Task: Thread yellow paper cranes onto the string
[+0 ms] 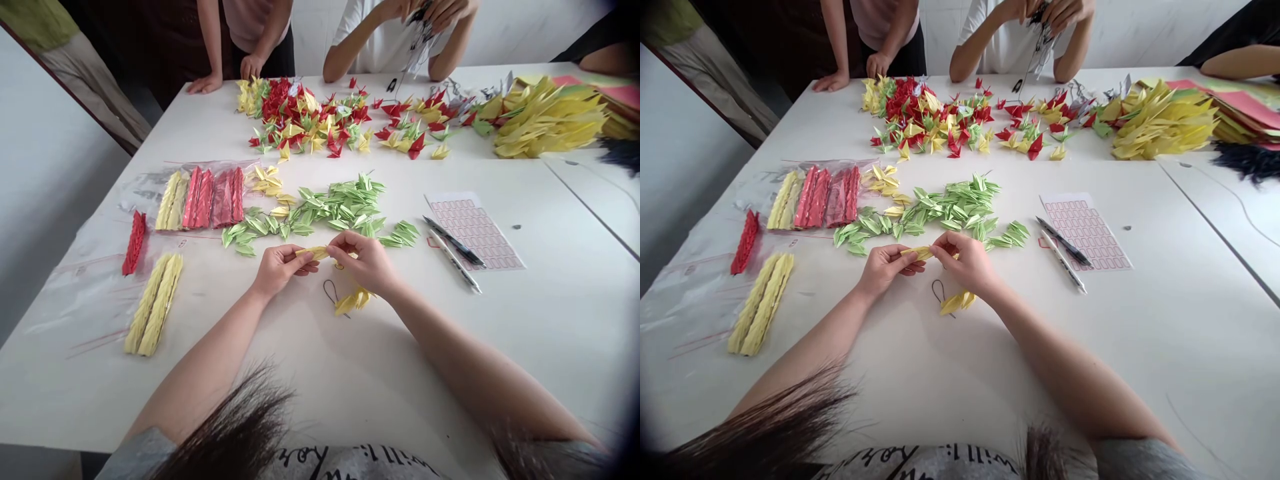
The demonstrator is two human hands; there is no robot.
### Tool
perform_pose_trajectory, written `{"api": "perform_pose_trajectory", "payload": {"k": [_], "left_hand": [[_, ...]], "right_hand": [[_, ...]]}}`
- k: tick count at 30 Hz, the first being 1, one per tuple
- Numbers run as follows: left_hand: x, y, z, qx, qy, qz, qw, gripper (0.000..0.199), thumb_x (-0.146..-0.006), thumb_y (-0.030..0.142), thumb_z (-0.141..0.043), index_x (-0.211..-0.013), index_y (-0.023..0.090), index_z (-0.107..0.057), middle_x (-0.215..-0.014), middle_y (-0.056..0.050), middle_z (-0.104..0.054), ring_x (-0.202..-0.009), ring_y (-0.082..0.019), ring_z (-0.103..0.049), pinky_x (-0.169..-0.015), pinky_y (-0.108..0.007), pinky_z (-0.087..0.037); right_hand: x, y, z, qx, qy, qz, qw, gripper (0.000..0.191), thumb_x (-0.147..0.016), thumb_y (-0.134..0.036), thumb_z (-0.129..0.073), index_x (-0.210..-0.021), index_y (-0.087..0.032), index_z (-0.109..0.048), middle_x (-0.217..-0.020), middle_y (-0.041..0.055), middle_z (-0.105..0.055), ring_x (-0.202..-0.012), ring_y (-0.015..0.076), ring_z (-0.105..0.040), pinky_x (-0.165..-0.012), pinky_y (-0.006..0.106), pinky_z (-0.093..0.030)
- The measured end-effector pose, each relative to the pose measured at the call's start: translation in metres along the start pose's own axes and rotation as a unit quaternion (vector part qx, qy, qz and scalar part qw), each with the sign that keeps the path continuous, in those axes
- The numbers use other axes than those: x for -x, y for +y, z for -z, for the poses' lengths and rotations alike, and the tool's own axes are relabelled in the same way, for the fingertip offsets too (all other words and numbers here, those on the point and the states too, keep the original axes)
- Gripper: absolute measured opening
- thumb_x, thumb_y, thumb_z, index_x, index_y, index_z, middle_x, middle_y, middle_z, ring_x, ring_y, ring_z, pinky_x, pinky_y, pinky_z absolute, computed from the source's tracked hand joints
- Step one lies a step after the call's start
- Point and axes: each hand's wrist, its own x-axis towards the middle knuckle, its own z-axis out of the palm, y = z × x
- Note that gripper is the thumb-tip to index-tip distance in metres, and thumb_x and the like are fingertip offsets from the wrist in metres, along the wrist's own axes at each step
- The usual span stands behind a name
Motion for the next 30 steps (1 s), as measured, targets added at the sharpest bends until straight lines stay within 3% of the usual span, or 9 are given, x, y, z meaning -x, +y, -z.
{"api": "perform_pose_trajectory", "payload": {"k": [5, 11, 16, 24, 30], "left_hand": [[0.0005, 0.0013, 0.0010, -0.019, -0.016, 0.008, 1.000, 0.048, -0.070, 0.055, -0.080, -0.089, 0.011, -0.075, -0.077, -0.011, -0.077, -0.069, -0.022, -0.075, -0.063, -0.027, -0.058], [0.0012, 0.0028, 0.0028, -0.019, -0.032, -0.001, 0.999, 0.045, -0.070, 0.055, -0.079, -0.082, 0.012, -0.075, -0.074, -0.010, -0.077, -0.065, -0.021, -0.074, -0.061, -0.027, -0.056], [0.0016, 0.0031, 0.0035, -0.024, -0.046, -0.008, 0.999, 0.040, -0.072, 0.053, -0.079, -0.078, 0.013, -0.075, -0.072, -0.009, -0.076, -0.066, -0.019, -0.073, -0.063, -0.025, -0.056], [0.0017, 0.0048, 0.0040, -0.043, -0.055, 0.000, 0.998, 0.044, -0.072, 0.056, -0.078, -0.079, 0.012, -0.074, -0.075, -0.011, -0.077, -0.069, -0.020, -0.074, -0.063, -0.025, -0.055], [0.0012, 0.0032, 0.0059, -0.038, -0.068, 0.014, 0.997, 0.050, -0.080, 0.060, -0.067, -0.087, 0.011, -0.075, -0.081, -0.012, -0.078, -0.064, -0.020, -0.074, -0.053, -0.023, -0.050]], "right_hand": [[0.0014, 0.0002, -0.0012, 0.006, -0.017, 0.014, 1.000, 0.020, -0.087, -0.034, -0.060, -0.076, -0.018, -0.061, -0.069, 0.0009, -0.063, -0.063, 0.0125, -0.057, -0.063, 0.027, -0.047], [0.0030, 0.0009, 0.0028, 0.015, -0.074, 0.133, 0.988, 0.034, -0.083, -0.033, -0.070, -0.114, -0.020, -0.065, -0.101, 0.0063, -0.071, -0.075, 0.0141, -0.065, -0.071, 0.029, -0.056], [0.0041, 0.0020, 0.0013, 0.055, -0.051, 0.167, 0.983, 0.016, -0.087, -0.027, -0.067, -0.100, -0.019, -0.072, -0.086, 0.0042, -0.074, -0.074, 0.0142, -0.067, -0.069, 0.026, -0.056], [0.0047, 0.0054, -0.0001, 0.071, -0.034, 0.188, 0.979, 0.013, -0.087, -0.026, -0.068, -0.097, -0.020, -0.073, -0.084, 0.0035, -0.075, -0.069, 0.0130, -0.067, -0.065, 0.024, -0.055], [0.0026, 0.0070, 0.0019, 0.088, -0.042, 0.180, 0.979, 0.018, -0.088, -0.028, -0.067, -0.101, -0.019, -0.074, -0.085, 0.0046, -0.074, -0.070, 0.0140, -0.066, -0.066, 0.026, -0.055]]}}
